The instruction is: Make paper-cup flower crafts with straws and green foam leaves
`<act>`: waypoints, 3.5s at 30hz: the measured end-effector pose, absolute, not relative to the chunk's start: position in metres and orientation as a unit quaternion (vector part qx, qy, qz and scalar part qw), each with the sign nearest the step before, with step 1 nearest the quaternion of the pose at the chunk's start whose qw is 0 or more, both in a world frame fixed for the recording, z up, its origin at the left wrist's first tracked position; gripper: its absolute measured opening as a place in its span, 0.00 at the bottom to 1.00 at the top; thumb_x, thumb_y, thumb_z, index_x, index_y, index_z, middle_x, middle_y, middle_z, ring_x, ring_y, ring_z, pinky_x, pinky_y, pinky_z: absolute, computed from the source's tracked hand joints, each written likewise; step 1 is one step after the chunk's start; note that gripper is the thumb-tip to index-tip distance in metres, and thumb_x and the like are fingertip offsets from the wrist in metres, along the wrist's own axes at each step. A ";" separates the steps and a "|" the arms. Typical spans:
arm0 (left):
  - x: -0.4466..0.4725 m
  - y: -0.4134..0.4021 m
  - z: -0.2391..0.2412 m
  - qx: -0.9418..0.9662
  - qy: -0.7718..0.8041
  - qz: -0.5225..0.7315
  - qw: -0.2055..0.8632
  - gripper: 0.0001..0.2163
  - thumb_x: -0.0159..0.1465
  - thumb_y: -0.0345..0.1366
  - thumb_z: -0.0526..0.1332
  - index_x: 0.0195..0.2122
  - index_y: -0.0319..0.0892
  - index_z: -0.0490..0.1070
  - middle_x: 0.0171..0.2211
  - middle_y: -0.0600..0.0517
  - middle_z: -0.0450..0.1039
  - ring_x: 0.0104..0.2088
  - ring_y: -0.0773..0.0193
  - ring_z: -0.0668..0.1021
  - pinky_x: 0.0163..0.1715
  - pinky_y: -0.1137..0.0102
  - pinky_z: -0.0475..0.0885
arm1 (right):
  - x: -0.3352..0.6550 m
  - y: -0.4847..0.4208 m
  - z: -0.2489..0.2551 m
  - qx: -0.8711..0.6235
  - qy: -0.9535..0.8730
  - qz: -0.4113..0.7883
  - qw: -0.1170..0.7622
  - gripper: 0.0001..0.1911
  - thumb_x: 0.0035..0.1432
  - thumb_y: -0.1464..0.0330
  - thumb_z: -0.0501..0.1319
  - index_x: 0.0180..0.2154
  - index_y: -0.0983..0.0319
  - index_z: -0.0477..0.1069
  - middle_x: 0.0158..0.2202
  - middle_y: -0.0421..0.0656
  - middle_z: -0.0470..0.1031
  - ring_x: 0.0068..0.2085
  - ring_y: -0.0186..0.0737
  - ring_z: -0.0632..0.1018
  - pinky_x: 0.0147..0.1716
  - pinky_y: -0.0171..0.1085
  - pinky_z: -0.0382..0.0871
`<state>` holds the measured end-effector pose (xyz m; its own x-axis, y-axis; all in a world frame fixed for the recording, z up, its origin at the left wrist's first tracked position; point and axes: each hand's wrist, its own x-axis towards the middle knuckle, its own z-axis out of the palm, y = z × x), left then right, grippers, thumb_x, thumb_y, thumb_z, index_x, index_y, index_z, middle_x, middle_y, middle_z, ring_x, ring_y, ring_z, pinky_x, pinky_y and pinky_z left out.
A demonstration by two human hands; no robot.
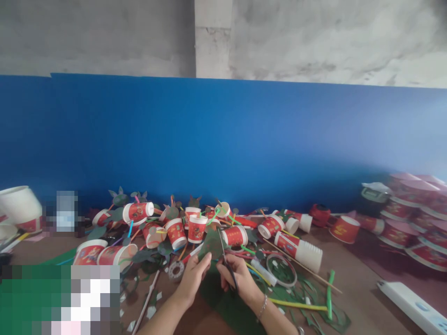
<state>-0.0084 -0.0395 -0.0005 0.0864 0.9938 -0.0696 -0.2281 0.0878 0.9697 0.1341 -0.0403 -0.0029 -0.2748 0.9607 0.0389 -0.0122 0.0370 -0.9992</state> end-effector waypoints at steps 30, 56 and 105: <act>-0.013 -0.042 0.002 0.443 0.398 0.528 0.606 0.16 0.53 0.42 0.66 0.39 0.38 0.74 0.37 0.48 0.79 0.40 0.55 0.78 0.46 0.63 0.69 | 0.133 -0.039 -0.008 -0.411 -0.574 0.573 0.417 0.21 0.45 0.51 0.65 0.27 0.63 0.66 0.13 0.34 0.66 0.14 0.28 0.65 0.14 0.28 0.58; -0.017 -0.042 0.009 0.409 0.430 0.527 0.608 0.14 0.48 0.44 0.68 0.30 0.39 0.73 0.23 0.53 0.75 0.28 0.60 0.76 0.35 0.66 0.70 | 0.133 -0.040 -0.003 -0.424 -0.574 0.571 0.405 0.20 0.45 0.53 0.65 0.24 0.63 0.65 0.12 0.34 0.64 0.13 0.27 0.63 0.12 0.27 0.57; -0.022 -0.032 -0.004 0.502 0.527 0.520 0.446 0.23 0.49 0.59 0.61 0.17 0.41 0.68 0.19 0.55 0.65 0.26 0.62 0.68 0.31 0.69 0.62 | 0.134 -0.040 -0.002 -0.444 -0.562 0.572 0.401 0.22 0.44 0.51 0.65 0.27 0.63 0.65 0.11 0.33 0.64 0.12 0.27 0.62 0.12 0.28 0.56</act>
<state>-0.0221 -0.0321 -0.0045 -0.0975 0.9939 0.0525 0.0652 -0.0463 0.9968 0.1338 -0.0397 -0.0018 -0.2851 0.9568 -0.0569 0.0407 -0.0473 -0.9981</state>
